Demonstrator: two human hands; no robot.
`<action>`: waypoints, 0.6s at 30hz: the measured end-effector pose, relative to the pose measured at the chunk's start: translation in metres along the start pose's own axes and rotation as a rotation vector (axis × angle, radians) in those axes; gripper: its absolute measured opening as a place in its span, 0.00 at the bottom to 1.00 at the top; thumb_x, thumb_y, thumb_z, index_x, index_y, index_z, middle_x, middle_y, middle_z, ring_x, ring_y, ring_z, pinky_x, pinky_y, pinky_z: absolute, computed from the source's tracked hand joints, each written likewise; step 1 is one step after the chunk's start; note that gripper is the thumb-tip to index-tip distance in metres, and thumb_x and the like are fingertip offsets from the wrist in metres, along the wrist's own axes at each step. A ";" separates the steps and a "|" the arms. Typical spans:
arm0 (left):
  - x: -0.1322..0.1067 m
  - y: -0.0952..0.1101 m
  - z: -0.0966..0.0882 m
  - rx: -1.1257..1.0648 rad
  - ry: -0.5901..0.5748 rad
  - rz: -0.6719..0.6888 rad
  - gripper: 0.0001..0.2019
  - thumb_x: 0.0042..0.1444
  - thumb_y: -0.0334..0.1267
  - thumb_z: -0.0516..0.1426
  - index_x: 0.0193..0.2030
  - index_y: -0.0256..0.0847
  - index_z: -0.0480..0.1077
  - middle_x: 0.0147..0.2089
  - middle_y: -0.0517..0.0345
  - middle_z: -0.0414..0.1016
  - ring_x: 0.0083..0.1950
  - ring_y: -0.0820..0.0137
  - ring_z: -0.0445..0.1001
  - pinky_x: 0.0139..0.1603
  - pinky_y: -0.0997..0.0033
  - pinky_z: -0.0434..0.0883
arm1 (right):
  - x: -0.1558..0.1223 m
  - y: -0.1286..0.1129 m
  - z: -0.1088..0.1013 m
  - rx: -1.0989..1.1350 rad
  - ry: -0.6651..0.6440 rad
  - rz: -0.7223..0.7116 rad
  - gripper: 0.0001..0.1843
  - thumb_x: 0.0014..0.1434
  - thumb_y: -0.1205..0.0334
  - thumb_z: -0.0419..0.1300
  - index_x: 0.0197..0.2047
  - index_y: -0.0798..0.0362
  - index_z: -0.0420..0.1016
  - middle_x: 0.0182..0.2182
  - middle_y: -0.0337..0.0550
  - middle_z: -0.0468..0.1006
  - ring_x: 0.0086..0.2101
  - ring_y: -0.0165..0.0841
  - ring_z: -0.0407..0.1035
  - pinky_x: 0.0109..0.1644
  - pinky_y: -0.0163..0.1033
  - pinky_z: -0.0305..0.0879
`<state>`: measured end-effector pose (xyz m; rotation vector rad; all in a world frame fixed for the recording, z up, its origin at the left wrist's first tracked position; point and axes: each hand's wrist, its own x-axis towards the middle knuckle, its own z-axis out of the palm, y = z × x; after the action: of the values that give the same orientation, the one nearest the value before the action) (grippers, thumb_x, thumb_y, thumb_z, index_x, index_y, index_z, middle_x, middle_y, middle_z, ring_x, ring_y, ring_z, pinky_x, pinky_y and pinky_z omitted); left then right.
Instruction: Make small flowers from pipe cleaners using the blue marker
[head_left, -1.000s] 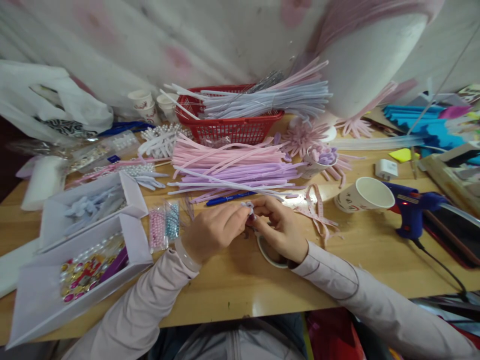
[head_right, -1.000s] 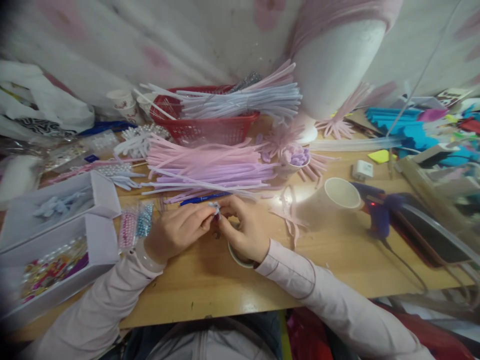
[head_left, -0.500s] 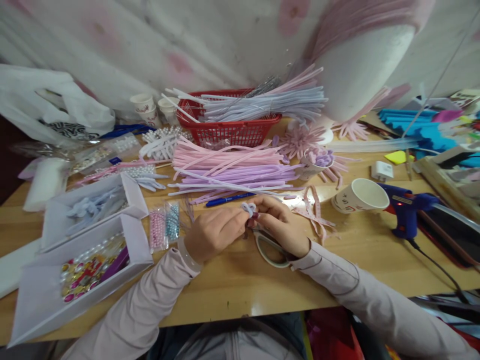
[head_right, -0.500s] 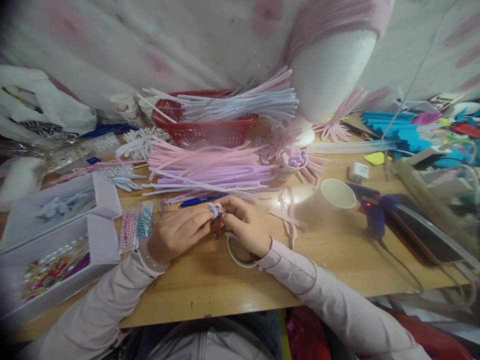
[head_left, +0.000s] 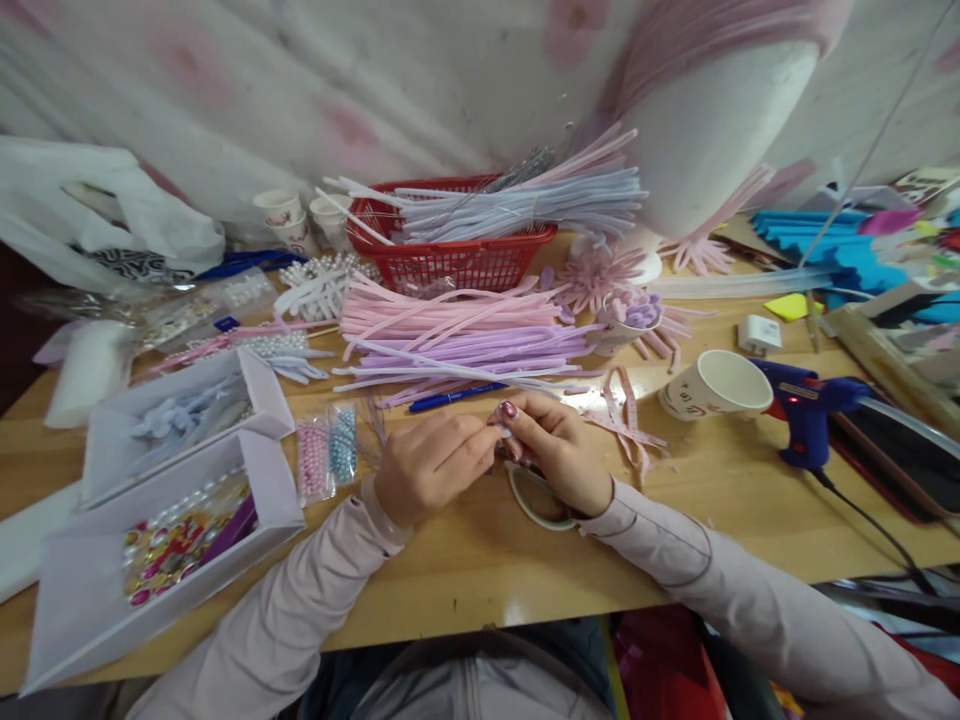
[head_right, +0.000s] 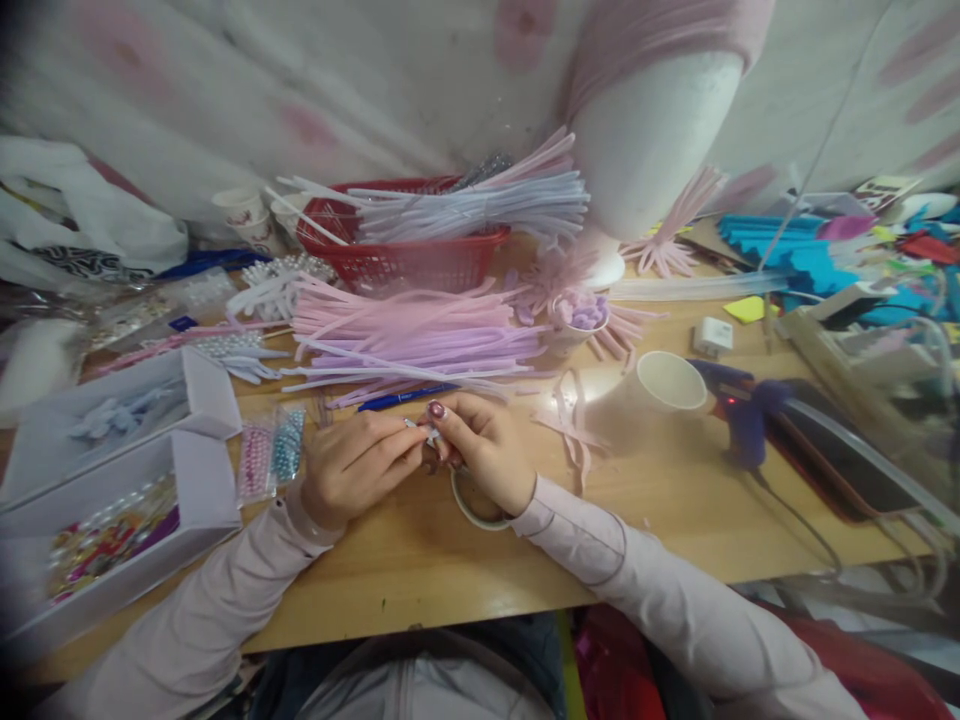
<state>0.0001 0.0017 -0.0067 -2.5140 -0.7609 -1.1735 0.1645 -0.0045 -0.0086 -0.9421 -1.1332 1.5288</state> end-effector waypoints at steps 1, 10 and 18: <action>0.001 0.001 0.001 0.001 0.008 -0.032 0.07 0.57 0.30 0.56 0.42 0.39 0.70 0.33 0.56 0.78 0.33 0.72 0.76 0.37 0.74 0.71 | 0.000 0.000 0.000 -0.033 0.017 -0.017 0.17 0.57 0.49 0.60 0.29 0.56 0.70 0.15 0.31 0.64 0.16 0.23 0.57 0.20 0.31 0.54; 0.007 -0.008 0.001 0.168 -0.196 0.081 0.04 0.57 0.31 0.56 0.39 0.35 0.70 0.32 0.55 0.77 0.31 0.69 0.75 0.32 0.71 0.69 | -0.001 0.001 -0.004 -0.307 0.028 -0.136 0.14 0.61 0.51 0.56 0.31 0.52 0.61 0.16 0.30 0.64 0.17 0.24 0.58 0.21 0.31 0.54; 0.015 0.006 0.003 0.145 -0.266 0.037 0.09 0.60 0.30 0.51 0.28 0.38 0.65 0.24 0.59 0.71 0.27 0.69 0.71 0.27 0.70 0.64 | -0.006 -0.001 -0.006 -0.599 0.043 -0.228 0.09 0.64 0.59 0.50 0.32 0.51 0.60 0.20 0.34 0.66 0.20 0.29 0.62 0.23 0.34 0.58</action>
<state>0.0133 0.0032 0.0031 -2.5781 -0.8260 -0.7503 0.1713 -0.0094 -0.0090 -1.1791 -1.6491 0.9902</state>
